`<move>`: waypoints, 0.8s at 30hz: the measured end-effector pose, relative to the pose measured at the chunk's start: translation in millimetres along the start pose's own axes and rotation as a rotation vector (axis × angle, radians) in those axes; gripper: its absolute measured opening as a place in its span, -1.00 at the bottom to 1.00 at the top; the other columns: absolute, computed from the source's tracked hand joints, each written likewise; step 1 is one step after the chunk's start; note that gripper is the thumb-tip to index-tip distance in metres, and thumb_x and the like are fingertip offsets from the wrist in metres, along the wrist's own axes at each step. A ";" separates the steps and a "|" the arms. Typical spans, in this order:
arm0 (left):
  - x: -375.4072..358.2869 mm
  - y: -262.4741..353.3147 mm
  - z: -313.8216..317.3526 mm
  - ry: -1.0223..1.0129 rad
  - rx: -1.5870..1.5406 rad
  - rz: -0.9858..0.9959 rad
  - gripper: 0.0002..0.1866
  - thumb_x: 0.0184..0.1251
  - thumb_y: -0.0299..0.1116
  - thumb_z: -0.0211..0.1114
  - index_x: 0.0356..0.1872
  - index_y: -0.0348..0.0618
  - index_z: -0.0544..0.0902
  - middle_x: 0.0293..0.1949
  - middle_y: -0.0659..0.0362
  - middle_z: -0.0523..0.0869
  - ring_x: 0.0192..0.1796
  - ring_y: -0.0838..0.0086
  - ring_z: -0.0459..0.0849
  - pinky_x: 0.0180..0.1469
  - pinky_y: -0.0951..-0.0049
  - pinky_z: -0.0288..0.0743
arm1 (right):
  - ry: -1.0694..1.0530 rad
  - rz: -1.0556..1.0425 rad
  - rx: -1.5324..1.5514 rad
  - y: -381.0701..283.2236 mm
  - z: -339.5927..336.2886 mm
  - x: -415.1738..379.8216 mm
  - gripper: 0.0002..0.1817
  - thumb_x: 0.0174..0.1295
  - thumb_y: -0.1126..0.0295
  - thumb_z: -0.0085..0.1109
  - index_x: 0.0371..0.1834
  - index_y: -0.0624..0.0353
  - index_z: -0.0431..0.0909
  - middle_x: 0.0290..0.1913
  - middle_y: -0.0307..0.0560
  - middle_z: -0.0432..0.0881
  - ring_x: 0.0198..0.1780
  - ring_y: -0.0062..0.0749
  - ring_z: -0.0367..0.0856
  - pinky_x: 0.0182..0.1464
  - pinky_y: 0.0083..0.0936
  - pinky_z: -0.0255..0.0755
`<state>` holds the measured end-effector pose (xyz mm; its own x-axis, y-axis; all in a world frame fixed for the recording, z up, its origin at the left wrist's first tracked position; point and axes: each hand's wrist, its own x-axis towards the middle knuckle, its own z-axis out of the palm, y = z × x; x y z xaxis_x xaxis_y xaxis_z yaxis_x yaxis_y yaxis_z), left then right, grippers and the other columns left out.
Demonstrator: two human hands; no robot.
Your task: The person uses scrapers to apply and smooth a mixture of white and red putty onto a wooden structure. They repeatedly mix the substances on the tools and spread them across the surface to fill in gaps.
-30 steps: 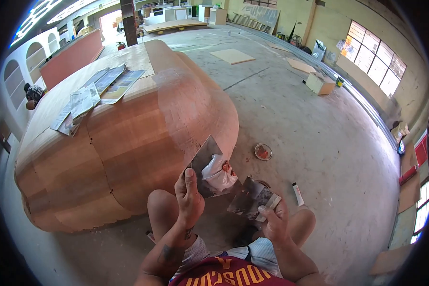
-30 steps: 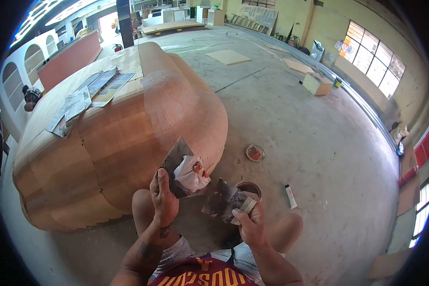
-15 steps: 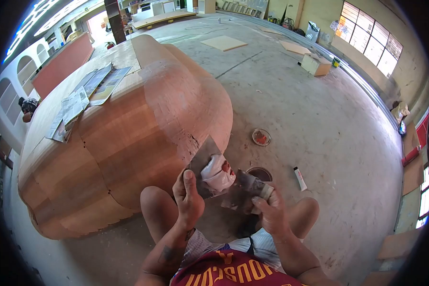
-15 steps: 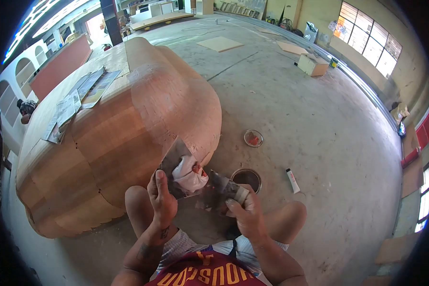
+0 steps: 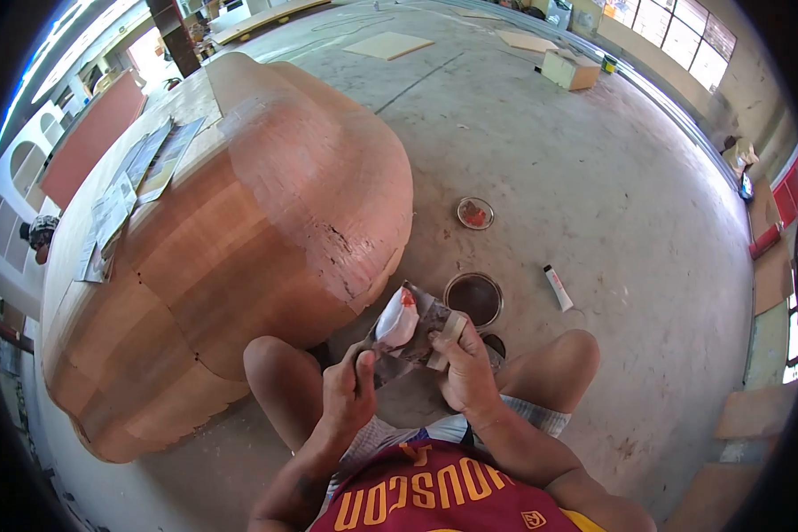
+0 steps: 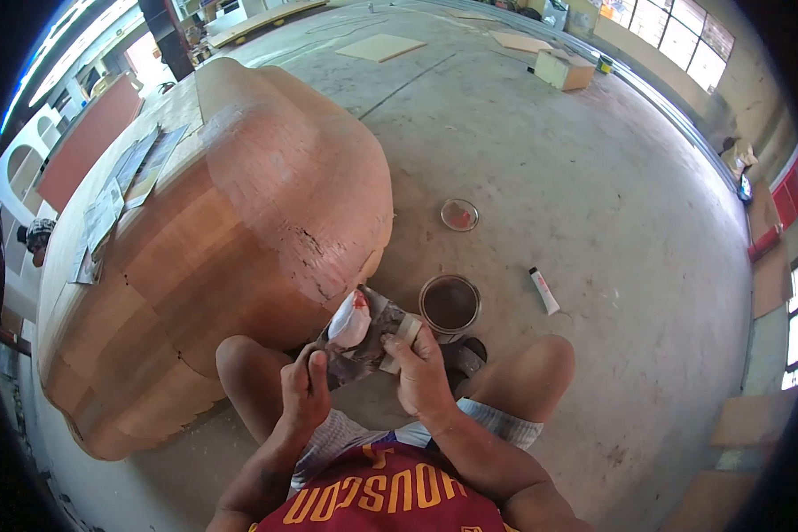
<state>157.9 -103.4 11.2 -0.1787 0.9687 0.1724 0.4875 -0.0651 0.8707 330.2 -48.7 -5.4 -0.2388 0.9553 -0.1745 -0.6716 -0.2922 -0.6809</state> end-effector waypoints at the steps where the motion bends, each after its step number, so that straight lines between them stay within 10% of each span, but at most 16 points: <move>1: -4.7 -3.7 -2.7 -0.025 0.005 -0.061 -0.65 0.67 -0.22 0.02 -0.02 -0.32 0.63 -0.43 -0.01 0.71 -0.41 0.28 0.71 -0.28 0.38 0.52 | -0.022 -0.021 -0.015 2.4 -1.6 -2.2 -0.73 0.48 0.50 0.05 0.19 0.21 0.39 0.02 -0.18 0.61 -0.01 -0.53 0.63 0.02 -0.50 0.57; 7: -10.8 -41.9 11.1 0.152 -0.868 -0.456 -0.59 0.70 -0.09 -0.02 0.00 -0.25 0.64 -0.15 0.17 0.76 -0.13 0.44 0.76 -0.06 0.43 0.65 | -0.161 -0.571 -0.551 0.9 0.6 -12.4 -0.69 0.38 0.68 0.10 0.12 0.23 0.35 0.14 0.05 0.64 0.12 -0.34 0.67 0.11 -0.47 0.57; 14: 15.1 -22.1 10.5 0.172 -1.296 -0.481 -0.52 0.68 0.00 -0.03 0.21 -0.21 0.54 0.05 0.13 0.72 0.03 0.39 0.74 0.13 0.30 0.64 | -0.462 -0.882 -0.946 0.9 -4.7 -3.3 -0.53 0.20 0.75 0.27 0.14 0.24 0.36 0.28 0.38 0.55 0.26 0.11 0.64 0.20 -0.29 0.60; 24: 35.0 -7.9 6.3 0.181 -1.333 -0.319 -0.55 0.66 -0.03 0.05 0.17 -0.24 0.55 0.02 0.14 0.73 -0.01 0.44 0.75 0.04 0.33 0.69 | -0.567 -0.691 -1.405 -43.5 7.8 2.8 -0.40 0.25 0.52 0.35 0.37 0.29 0.39 0.30 0.27 0.56 0.28 0.11 0.61 0.21 -0.27 0.59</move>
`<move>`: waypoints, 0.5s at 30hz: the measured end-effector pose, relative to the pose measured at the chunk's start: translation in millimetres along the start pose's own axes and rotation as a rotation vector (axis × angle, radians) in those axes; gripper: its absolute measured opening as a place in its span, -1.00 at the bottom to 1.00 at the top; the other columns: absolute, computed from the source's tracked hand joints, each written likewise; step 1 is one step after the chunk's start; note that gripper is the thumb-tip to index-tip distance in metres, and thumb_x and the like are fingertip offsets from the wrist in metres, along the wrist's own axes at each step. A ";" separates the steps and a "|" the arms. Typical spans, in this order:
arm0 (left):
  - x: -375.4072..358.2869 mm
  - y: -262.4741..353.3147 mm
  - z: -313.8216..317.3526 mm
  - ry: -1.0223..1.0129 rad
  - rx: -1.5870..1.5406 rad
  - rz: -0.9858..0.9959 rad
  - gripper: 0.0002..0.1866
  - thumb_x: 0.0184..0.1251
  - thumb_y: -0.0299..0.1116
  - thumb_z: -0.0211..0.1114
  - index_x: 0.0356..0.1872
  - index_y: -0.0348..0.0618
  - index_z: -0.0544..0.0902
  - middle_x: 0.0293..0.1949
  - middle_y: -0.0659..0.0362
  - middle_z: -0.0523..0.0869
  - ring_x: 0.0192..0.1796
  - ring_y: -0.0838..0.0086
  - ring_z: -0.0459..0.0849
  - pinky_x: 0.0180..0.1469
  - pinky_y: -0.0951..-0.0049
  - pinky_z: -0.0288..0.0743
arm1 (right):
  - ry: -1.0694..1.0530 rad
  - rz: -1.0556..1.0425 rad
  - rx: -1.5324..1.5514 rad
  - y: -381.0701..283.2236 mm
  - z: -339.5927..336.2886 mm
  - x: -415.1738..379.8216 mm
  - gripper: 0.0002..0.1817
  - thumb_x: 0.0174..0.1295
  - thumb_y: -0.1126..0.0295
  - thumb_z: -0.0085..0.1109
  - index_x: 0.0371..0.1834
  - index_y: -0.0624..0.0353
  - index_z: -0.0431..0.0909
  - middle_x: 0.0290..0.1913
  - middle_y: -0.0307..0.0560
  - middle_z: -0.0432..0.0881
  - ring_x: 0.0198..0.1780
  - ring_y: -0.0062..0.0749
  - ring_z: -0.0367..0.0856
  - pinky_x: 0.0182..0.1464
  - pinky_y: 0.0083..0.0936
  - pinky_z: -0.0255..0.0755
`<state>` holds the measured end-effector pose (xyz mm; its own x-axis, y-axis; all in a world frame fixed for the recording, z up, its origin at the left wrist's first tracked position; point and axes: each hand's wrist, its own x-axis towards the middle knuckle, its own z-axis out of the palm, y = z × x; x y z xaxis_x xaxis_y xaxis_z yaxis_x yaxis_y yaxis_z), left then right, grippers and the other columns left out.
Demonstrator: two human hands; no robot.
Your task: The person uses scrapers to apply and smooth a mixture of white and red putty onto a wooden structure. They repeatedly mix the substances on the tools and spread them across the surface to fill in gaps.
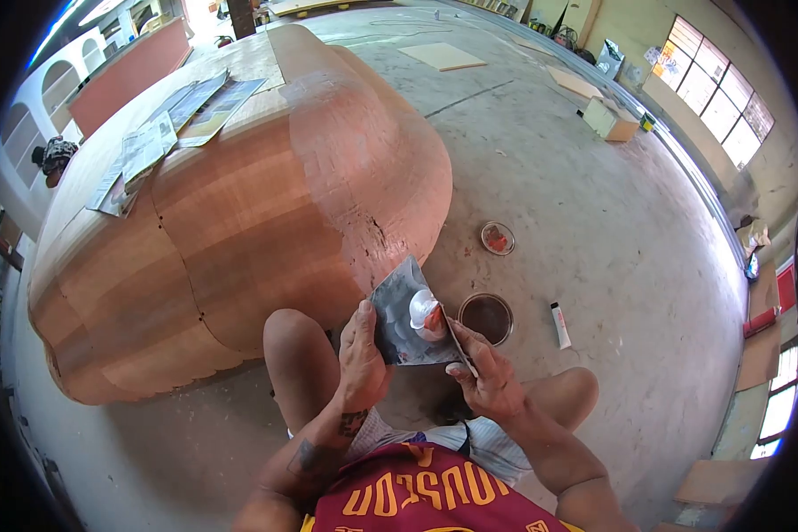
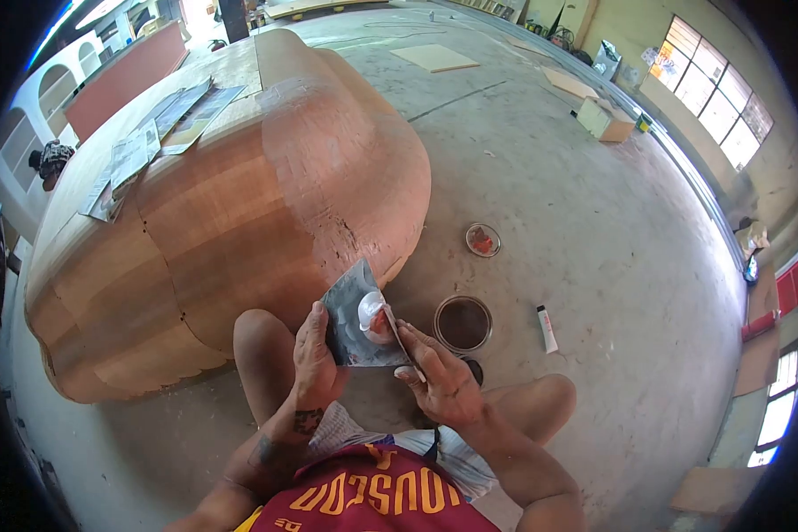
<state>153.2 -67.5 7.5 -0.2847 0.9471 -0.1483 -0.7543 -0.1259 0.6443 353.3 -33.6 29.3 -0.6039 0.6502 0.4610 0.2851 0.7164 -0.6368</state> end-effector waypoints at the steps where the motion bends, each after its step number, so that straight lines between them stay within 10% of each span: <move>1: 1.1 2.0 1.7 0.007 -0.013 0.005 -0.56 0.66 -0.03 0.05 0.17 -0.24 0.56 0.02 0.14 0.73 -0.02 0.44 0.75 0.03 0.34 0.70 | -0.051 0.045 -0.031 1.6 -3.8 -2.5 -0.44 0.27 0.51 0.32 0.35 0.30 0.41 0.27 0.27 0.58 0.27 0.10 0.62 0.19 -0.27 0.60; 5: 3.4 9.4 -2.8 -0.022 -0.033 0.049 -0.57 0.67 -0.06 0.04 0.15 -0.25 0.57 0.00 0.15 0.73 -0.03 0.45 0.75 0.01 0.36 0.70 | -0.270 0.374 -0.159 15.7 -21.2 -19.8 -0.59 0.37 0.49 0.21 0.26 0.33 0.49 0.10 0.16 0.71 0.15 -0.11 0.71 0.08 -0.32 0.63; 8: 12.3 5.5 -14.1 -0.016 0.072 0.193 -0.59 0.68 -0.09 0.02 0.12 -0.27 0.58 -0.01 0.16 0.74 -0.03 0.49 0.74 0.04 0.42 0.66 | 0.055 0.882 0.344 19.1 -39.5 -26.7 -0.66 0.41 0.53 0.11 0.23 0.33 0.53 -0.01 0.00 0.74 0.06 -0.34 0.73 0.08 -0.42 0.62; 11: 17.8 -0.9 -17.1 0.019 0.208 0.335 -0.59 0.69 -0.11 0.01 0.10 -0.28 0.60 -0.02 0.19 0.73 -0.03 0.56 0.70 0.07 0.50 0.59 | 0.202 0.703 1.072 -0.7 -34.7 -31.2 -0.62 0.39 0.57 0.10 0.28 0.32 0.49 0.04 -0.11 0.70 0.06 -0.51 0.68 0.15 -0.46 0.58; 14: 12.0 -10.3 -18.8 -0.010 0.309 0.375 -0.59 0.70 -0.12 0.00 0.10 -0.29 0.60 -0.02 0.20 0.72 -0.06 0.62 0.65 0.06 0.56 0.52 | 0.311 0.722 1.176 -11.1 -2.9 -24.0 -0.60 0.37 0.56 0.12 0.28 0.29 0.48 0.01 -0.10 0.70 -0.08 -0.41 0.75 -0.02 -0.40 0.67; 15: 10.0 -11.2 -17.2 -0.025 0.339 0.378 -0.59 0.70 -0.12 0.01 0.10 -0.30 0.60 -0.03 0.21 0.72 -0.07 0.64 0.63 0.05 0.57 0.50 | 0.263 0.779 1.256 -9.0 0.2 -26.8 -0.51 0.37 0.58 0.11 0.37 0.34 0.37 0.20 -0.07 0.62 0.15 -0.46 0.64 0.24 -0.39 0.54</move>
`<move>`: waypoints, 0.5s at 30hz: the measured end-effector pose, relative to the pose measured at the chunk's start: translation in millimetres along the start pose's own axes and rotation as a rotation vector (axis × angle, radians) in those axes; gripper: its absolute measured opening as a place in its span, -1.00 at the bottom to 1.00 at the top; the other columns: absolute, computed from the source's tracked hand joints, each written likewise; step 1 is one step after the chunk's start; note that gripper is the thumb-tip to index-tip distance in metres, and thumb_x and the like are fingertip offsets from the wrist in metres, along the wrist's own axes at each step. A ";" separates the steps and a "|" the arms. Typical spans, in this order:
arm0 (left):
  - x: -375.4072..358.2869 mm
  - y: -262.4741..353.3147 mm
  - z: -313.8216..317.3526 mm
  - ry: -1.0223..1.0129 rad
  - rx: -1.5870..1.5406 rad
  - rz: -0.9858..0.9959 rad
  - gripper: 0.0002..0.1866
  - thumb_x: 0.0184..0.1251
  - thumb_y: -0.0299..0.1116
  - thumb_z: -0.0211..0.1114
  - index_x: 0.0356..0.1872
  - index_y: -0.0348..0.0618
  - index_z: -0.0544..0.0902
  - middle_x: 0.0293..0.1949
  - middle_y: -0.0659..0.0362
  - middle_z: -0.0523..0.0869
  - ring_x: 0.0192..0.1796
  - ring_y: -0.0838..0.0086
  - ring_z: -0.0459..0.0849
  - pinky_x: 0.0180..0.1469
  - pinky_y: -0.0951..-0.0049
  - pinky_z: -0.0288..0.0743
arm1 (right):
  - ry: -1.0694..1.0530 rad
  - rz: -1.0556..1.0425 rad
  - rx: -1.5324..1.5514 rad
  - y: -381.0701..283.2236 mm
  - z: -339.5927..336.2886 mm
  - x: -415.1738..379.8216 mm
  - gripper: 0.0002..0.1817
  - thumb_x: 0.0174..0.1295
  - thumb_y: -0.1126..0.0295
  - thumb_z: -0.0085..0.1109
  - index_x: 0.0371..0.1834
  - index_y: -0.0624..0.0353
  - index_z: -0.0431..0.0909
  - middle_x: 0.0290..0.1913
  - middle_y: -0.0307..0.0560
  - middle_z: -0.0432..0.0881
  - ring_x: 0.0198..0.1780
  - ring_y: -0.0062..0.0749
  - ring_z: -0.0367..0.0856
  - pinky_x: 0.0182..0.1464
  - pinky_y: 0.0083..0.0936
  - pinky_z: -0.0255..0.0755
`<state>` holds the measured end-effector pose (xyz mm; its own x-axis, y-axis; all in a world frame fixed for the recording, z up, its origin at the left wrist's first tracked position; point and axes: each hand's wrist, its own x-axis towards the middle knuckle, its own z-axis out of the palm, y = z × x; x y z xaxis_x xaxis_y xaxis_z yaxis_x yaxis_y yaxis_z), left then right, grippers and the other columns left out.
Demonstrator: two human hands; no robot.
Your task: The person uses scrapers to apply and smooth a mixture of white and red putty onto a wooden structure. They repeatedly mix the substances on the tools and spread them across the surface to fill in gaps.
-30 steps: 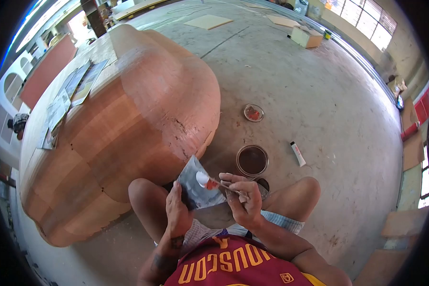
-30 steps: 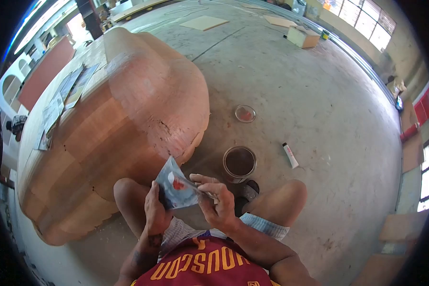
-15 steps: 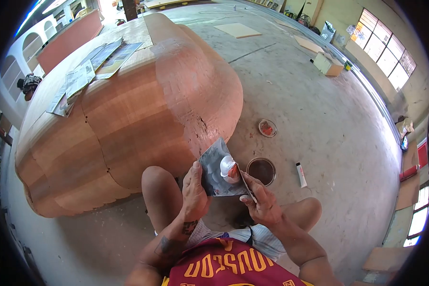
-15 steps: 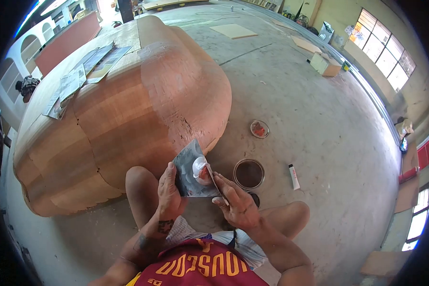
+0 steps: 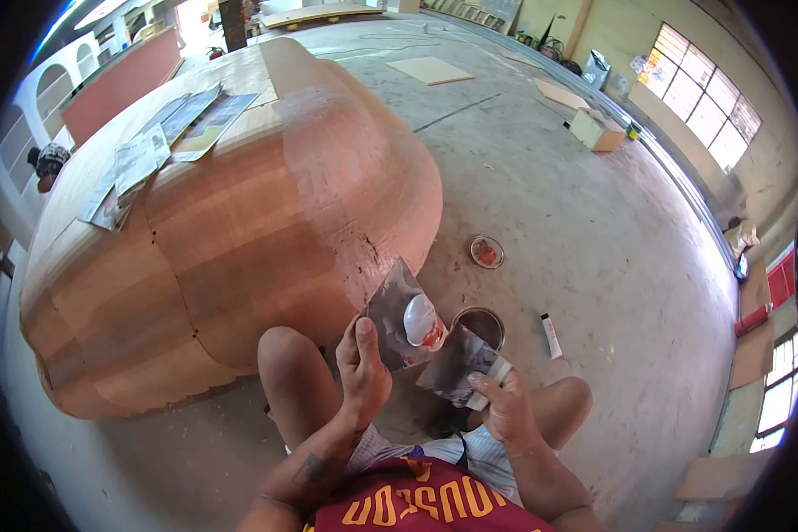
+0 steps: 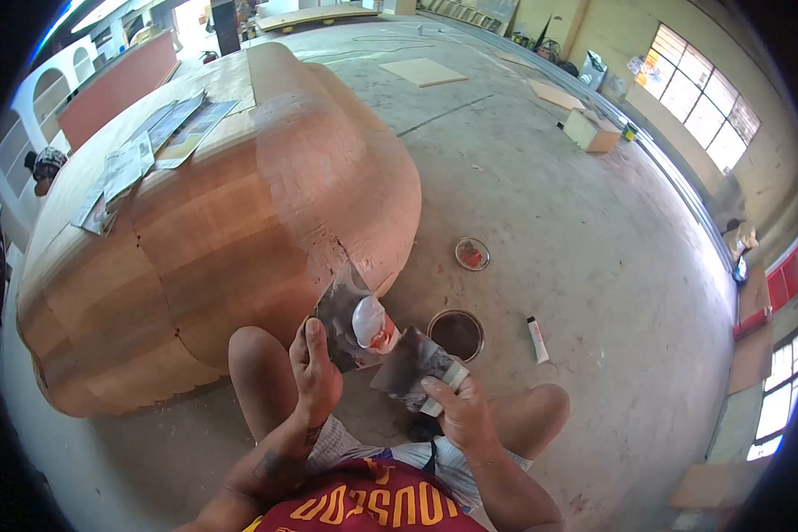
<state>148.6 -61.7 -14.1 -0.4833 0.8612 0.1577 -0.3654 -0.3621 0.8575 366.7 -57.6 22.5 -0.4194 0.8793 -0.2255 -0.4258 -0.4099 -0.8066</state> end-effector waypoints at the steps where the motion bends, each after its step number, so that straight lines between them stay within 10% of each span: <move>1: -1.2 0.7 4.7 -0.011 0.061 0.025 -0.60 0.70 -0.13 0.01 0.07 -0.31 0.61 -0.14 0.28 0.68 -0.17 0.67 0.55 -0.07 0.59 0.42 | 0.002 -0.020 0.011 2.1 1.5 1.4 -0.51 0.37 0.58 0.11 0.38 0.33 0.37 0.19 -0.08 0.62 0.14 -0.46 0.64 0.23 -0.39 0.55; 9: -30.4 28.7 9.4 -0.297 0.580 0.037 -0.67 0.66 -0.24 0.06 0.08 -0.31 0.61 -0.55 0.19 0.59 -0.51 0.62 0.51 -0.43 0.50 0.40 | 0.051 -0.083 0.064 3.4 16.5 18.6 -0.58 0.43 0.50 0.10 0.34 0.21 0.44 0.03 -0.15 0.70 -0.11 -0.42 0.74 -0.15 -0.44 0.67; 15: -51.9 11.6 -10.9 -0.321 0.575 -0.211 -0.68 0.67 -0.25 0.03 0.07 -0.28 0.63 -0.36 0.11 0.71 -0.34 0.52 0.67 -0.27 0.48 0.51 | 0.096 -0.457 -0.344 -16.5 9.0 28.7 -0.69 0.45 0.51 0.09 0.22 0.32 0.51 0.08 -0.08 0.67 0.01 -0.42 0.69 0.03 -0.52 0.57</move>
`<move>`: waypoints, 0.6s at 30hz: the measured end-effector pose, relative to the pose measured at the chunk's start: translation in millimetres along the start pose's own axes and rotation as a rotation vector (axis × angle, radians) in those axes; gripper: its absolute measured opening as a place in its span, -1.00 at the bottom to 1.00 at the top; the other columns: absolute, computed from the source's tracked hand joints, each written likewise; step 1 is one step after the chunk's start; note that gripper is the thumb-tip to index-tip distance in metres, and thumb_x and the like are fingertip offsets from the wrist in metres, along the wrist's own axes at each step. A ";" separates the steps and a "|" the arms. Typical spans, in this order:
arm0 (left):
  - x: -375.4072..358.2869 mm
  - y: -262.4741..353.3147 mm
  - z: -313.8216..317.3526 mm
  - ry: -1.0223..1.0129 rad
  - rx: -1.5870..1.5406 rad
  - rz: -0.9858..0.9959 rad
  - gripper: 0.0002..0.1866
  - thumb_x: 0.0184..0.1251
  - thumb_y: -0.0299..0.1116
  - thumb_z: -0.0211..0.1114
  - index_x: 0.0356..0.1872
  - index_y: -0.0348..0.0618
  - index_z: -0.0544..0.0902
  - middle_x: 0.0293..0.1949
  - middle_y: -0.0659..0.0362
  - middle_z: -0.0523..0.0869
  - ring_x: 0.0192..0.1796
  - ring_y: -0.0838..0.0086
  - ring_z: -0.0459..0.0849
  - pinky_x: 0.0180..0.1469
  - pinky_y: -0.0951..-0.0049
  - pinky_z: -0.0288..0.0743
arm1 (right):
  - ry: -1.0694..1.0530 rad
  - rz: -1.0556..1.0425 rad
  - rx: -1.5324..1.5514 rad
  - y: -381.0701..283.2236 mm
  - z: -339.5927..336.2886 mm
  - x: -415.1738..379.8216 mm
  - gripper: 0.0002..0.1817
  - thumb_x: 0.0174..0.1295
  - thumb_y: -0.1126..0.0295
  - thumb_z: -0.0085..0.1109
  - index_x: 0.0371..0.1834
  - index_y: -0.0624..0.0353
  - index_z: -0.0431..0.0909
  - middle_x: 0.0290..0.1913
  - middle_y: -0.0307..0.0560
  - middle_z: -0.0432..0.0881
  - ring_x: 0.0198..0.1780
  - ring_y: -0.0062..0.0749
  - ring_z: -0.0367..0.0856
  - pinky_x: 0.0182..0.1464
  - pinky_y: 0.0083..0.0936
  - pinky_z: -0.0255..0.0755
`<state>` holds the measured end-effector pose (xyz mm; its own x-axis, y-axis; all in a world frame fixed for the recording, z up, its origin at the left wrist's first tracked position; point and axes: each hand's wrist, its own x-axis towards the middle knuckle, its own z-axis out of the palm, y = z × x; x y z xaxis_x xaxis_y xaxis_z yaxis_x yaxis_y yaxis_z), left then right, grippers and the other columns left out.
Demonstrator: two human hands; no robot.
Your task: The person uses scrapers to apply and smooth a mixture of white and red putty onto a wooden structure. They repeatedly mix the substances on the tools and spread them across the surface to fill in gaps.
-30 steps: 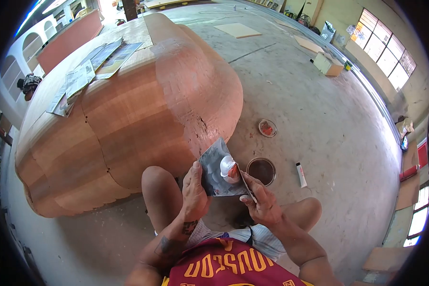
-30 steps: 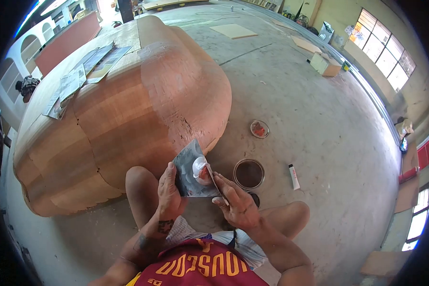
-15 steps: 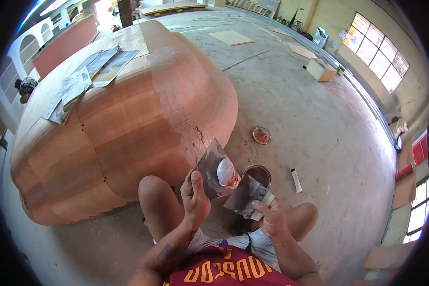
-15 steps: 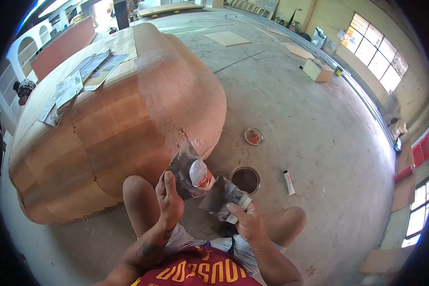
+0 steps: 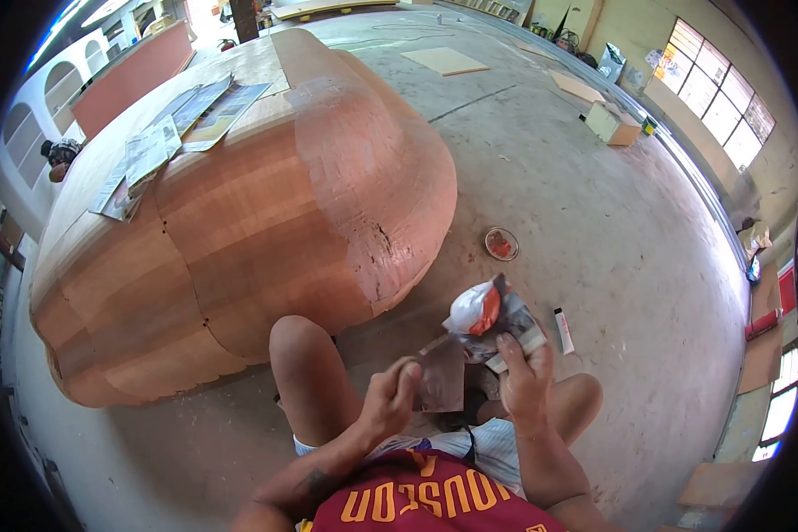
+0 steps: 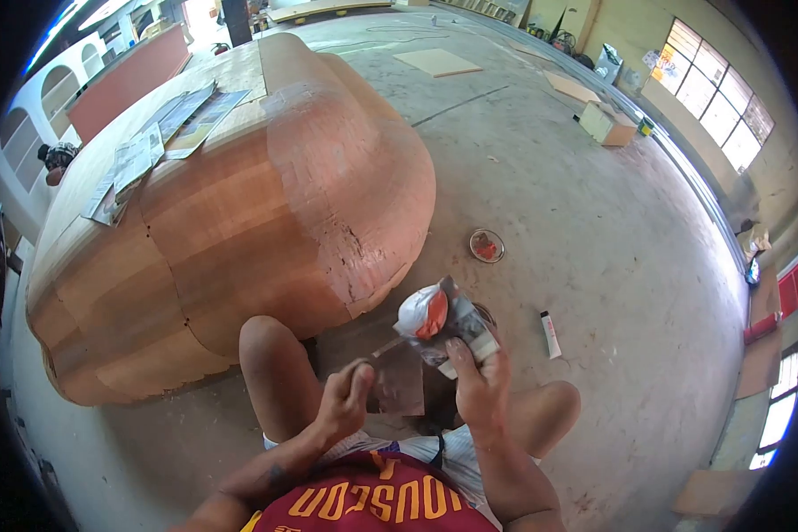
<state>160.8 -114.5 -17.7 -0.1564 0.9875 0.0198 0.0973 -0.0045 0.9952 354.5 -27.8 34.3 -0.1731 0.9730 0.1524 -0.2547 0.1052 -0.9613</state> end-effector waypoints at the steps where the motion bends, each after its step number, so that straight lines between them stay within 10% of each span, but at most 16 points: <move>1: 8.5 -23.1 3.0 0.100 -0.147 -0.037 -0.66 0.68 -0.22 0.02 0.05 -0.27 0.64 -0.30 0.14 0.72 -0.30 0.58 0.65 -0.23 0.51 0.50 | 0.014 -0.100 -0.116 -6.4 1.4 -4.5 -0.70 0.42 0.57 0.14 0.19 0.33 0.54 0.06 -0.07 0.68 0.04 -0.40 0.68 0.06 -0.52 0.54; 8: 43.8 20.1 13.5 0.155 -1.055 -0.212 -0.57 0.69 -0.03 -0.05 0.19 -0.16 0.56 0.01 0.22 0.73 -0.02 0.52 0.73 0.06 0.42 0.66 | -0.263 -0.719 -0.757 11.2 17.3 -4.0 -0.51 0.10 0.75 0.30 0.16 0.26 0.61 0.13 0.15 0.65 0.12 0.01 0.68 0.17 -0.28 0.60; 18: 52.6 7.6 10.9 0.215 -1.106 -0.161 -0.56 0.69 -0.07 -0.04 0.22 -0.23 0.54 0.05 0.13 0.71 0.04 0.45 0.72 0.13 0.34 0.65 | -0.468 -0.209 -0.951 -15.7 -2.6 -3.9 -0.48 0.32 0.48 0.24 0.37 0.16 0.49 0.20 0.15 0.59 0.18 0.10 0.61 0.23 -0.28 0.52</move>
<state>164.0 -60.9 -10.1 -0.2647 0.9421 -0.2060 -0.8428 -0.1221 0.5242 361.6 -32.8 48.2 -0.6099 0.7633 0.2131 0.4866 0.5729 -0.6596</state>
